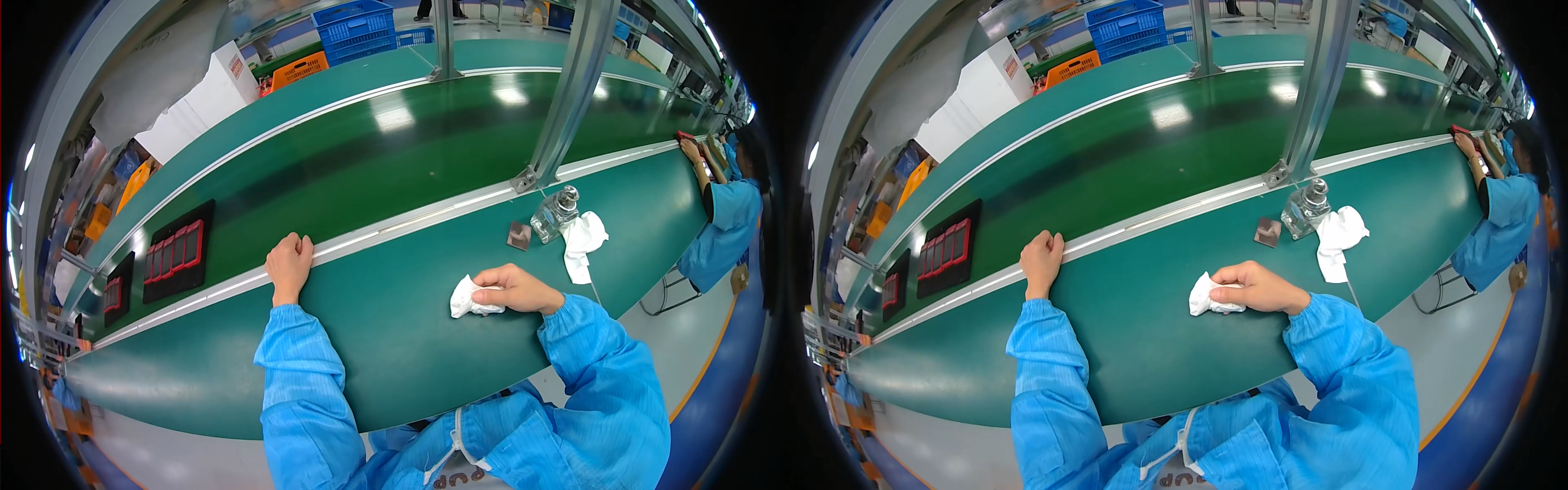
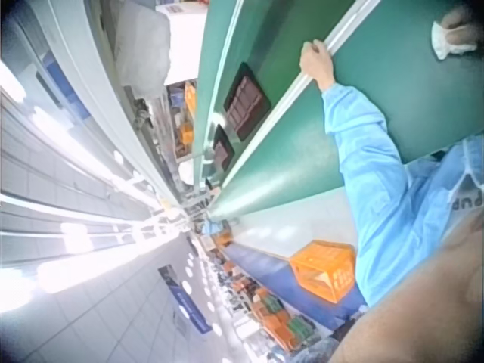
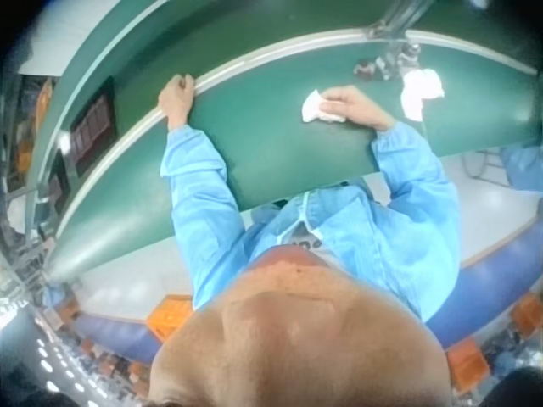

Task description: The person presses a cloth onto a dispenser bottle, pulls trays of mobile phones from the conveyor line, wipes the phone screens with the cloth, and pushes the trays down the line.

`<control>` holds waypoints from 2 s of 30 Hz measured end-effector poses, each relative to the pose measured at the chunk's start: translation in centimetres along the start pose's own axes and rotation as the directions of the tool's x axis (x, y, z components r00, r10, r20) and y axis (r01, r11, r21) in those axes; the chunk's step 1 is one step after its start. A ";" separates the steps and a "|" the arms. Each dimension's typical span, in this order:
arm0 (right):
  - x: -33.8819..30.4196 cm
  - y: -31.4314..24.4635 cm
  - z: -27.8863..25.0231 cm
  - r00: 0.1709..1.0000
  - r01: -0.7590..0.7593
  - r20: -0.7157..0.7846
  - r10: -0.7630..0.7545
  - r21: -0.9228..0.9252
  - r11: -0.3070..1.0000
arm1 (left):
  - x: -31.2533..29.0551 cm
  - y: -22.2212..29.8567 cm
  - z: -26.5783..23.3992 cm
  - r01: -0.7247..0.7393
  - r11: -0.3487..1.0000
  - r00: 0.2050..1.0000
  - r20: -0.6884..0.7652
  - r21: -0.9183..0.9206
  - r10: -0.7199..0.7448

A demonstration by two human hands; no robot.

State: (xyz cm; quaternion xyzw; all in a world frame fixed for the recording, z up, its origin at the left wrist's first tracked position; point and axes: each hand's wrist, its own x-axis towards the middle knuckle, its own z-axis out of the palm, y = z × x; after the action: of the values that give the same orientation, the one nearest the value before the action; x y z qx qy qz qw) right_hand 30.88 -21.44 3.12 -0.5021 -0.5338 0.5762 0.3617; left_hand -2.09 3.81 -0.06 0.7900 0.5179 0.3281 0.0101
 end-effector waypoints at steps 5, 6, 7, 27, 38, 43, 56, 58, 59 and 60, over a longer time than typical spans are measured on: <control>-0.1 0.3 0.2 1.000 -0.013 0.006 0.013 0.048 0.999 | -0.2 -0.1 0.2 0.002 1.000 1.000 0.008 -0.004 -0.002; 0.0 0.3 0.2 1.000 -0.019 0.011 0.018 0.052 0.998 | -0.2 -0.3 0.2 0.005 1.000 1.000 0.014 0.006 -0.005; 0.1 0.4 0.1 0.999 -0.035 0.027 0.034 0.048 0.998 | -0.5 -0.3 0.1 0.017 1.000 1.000 0.023 0.019 -0.018; 0.2 -0.3 0.5 0.996 -0.084 -0.037 0.087 0.077 0.993 | -0.5 -0.2 0.7 -0.142 0.990 0.988 -0.065 0.000 0.141; 0.1 -0.5 0.4 0.994 -0.088 -0.054 0.091 0.061 0.994 | -0.5 0.7 1.1 -0.341 0.897 0.935 0.006 0.283 0.353; 0.1 -0.3 0.4 0.995 -0.083 -0.048 0.086 0.059 0.995 | -0.7 1.0 1.3 -0.181 0.961 0.984 0.038 0.209 0.177; 0.2 -0.4 0.4 0.994 -0.081 -0.075 0.082 0.017 0.997 | 0.3 0.8 0.9 -0.076 0.994 0.994 0.086 0.074 0.069; 0.6 -0.4 0.5 0.998 -0.025 -0.065 0.026 0.019 1.000 | 0.3 -0.1 1.1 -0.097 0.995 0.992 0.087 0.037 0.094; 0.6 0.0 -0.1 0.998 0.032 -0.041 -0.036 -0.098 0.995 | 0.4 0.0 1.4 -0.075 0.997 0.989 0.132 0.029 0.070; 0.7 0.2 -0.4 0.999 0.035 -0.010 -0.036 -0.133 0.991 | 0.4 -0.3 1.7 -0.071 0.997 0.987 0.148 0.025 0.066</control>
State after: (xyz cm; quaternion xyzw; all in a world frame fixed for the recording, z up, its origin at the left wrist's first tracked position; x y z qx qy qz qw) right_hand 31.15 -20.70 2.87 -0.5188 -0.5776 0.5300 0.3410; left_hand -1.37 4.82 -1.34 0.8295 0.4931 0.2611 0.0251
